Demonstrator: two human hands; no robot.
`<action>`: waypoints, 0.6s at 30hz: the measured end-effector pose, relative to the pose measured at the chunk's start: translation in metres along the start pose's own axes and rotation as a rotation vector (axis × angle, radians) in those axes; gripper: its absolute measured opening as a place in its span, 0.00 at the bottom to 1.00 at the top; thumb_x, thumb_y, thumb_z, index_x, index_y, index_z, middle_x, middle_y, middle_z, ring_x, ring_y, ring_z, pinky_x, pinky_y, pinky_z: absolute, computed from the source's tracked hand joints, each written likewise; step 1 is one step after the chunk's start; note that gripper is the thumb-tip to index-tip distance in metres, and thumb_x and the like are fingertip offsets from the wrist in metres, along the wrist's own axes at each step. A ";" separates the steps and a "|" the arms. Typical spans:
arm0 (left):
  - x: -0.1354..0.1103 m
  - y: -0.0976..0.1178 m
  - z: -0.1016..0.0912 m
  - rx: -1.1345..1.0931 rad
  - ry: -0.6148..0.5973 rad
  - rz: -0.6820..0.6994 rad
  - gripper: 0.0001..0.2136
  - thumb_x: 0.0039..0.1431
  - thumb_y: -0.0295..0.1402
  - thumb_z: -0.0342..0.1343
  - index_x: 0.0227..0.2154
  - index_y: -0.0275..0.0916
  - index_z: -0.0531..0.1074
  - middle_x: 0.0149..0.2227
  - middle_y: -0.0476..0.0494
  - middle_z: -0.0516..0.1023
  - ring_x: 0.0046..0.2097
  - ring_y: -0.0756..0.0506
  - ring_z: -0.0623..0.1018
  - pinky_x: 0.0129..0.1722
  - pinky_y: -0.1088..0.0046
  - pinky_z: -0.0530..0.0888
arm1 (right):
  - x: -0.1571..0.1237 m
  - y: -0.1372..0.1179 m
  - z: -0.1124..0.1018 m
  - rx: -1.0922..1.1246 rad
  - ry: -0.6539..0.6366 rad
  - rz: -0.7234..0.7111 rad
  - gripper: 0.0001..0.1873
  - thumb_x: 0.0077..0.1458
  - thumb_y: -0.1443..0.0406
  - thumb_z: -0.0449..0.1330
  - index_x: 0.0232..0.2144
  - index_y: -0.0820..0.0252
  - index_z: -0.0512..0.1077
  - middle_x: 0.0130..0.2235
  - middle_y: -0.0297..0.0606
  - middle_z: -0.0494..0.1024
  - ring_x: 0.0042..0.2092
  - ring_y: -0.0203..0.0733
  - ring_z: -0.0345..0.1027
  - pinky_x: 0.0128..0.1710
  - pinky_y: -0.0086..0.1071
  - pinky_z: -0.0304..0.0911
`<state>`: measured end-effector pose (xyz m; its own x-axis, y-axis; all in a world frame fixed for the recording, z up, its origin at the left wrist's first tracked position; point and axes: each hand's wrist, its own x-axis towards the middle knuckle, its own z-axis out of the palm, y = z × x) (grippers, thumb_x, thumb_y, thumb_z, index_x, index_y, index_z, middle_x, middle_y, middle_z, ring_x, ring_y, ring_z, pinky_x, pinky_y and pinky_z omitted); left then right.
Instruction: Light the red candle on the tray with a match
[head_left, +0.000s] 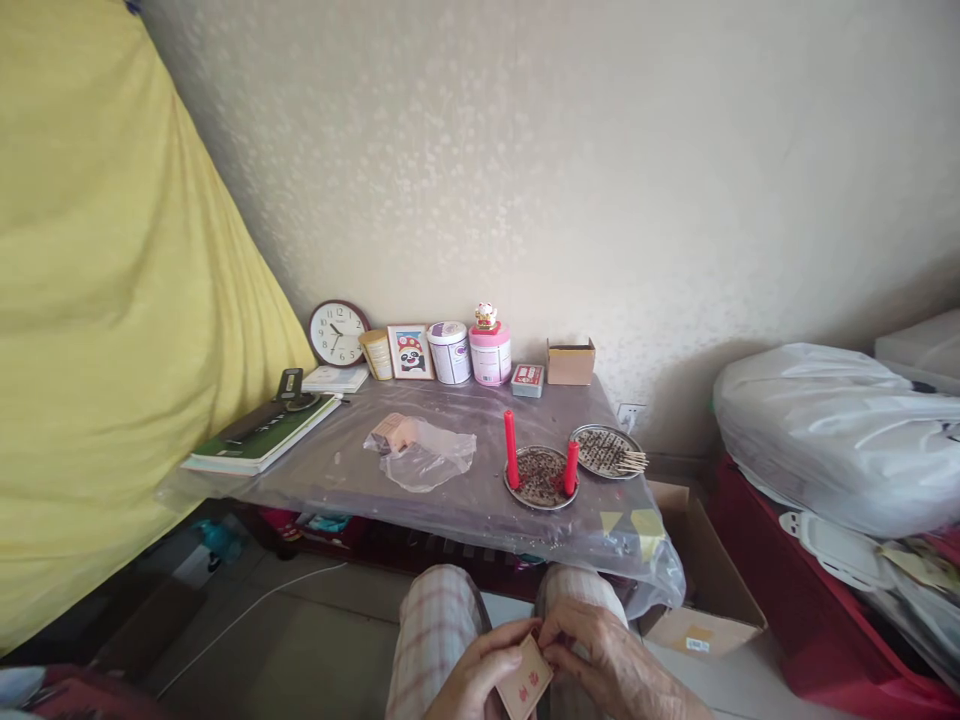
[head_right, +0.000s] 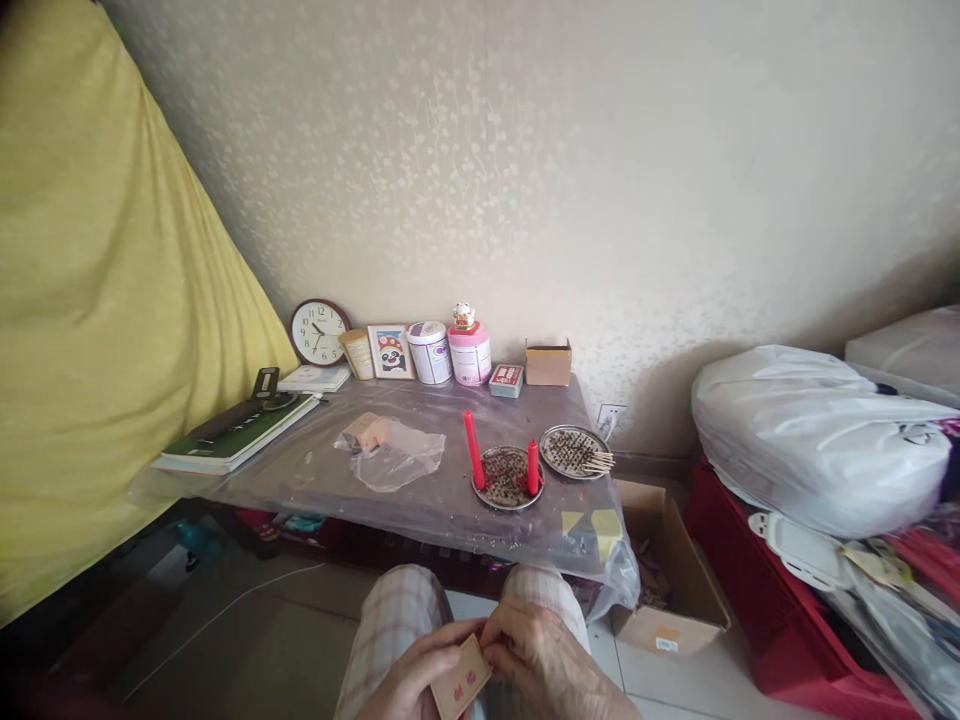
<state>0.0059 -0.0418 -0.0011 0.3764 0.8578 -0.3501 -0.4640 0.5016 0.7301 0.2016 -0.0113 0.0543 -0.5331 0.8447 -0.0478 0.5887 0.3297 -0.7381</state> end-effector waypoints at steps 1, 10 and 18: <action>-0.002 0.003 0.000 0.055 -0.004 0.012 0.19 0.51 0.41 0.64 0.47 0.44 0.81 0.41 0.42 0.86 0.35 0.43 0.80 0.31 0.69 0.71 | 0.000 -0.001 0.000 -0.001 -0.006 0.006 0.09 0.60 0.69 0.57 0.33 0.57 0.77 0.36 0.35 0.82 0.37 0.38 0.74 0.38 0.27 0.65; -0.015 0.031 0.009 0.247 -0.051 -0.006 0.18 0.55 0.27 0.61 0.47 0.49 0.81 0.38 0.48 0.85 0.45 0.41 0.80 0.50 0.64 0.70 | 0.000 0.003 0.003 0.059 -0.060 -0.017 0.09 0.57 0.69 0.57 0.35 0.57 0.78 0.37 0.37 0.82 0.38 0.40 0.73 0.38 0.28 0.66; -0.005 0.005 -0.011 0.231 -0.063 -0.076 0.25 0.52 0.27 0.64 0.55 0.48 0.76 0.33 0.49 0.85 0.33 0.46 0.80 0.39 0.68 0.69 | -0.002 0.002 0.005 0.142 -0.103 0.071 0.13 0.49 0.73 0.58 0.34 0.58 0.80 0.38 0.37 0.84 0.39 0.39 0.75 0.38 0.26 0.66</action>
<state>-0.0072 -0.0419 -0.0026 0.4557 0.8062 -0.3774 -0.2398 0.5195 0.8202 0.2007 -0.0148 0.0498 -0.5565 0.8140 -0.1665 0.5394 0.2015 -0.8176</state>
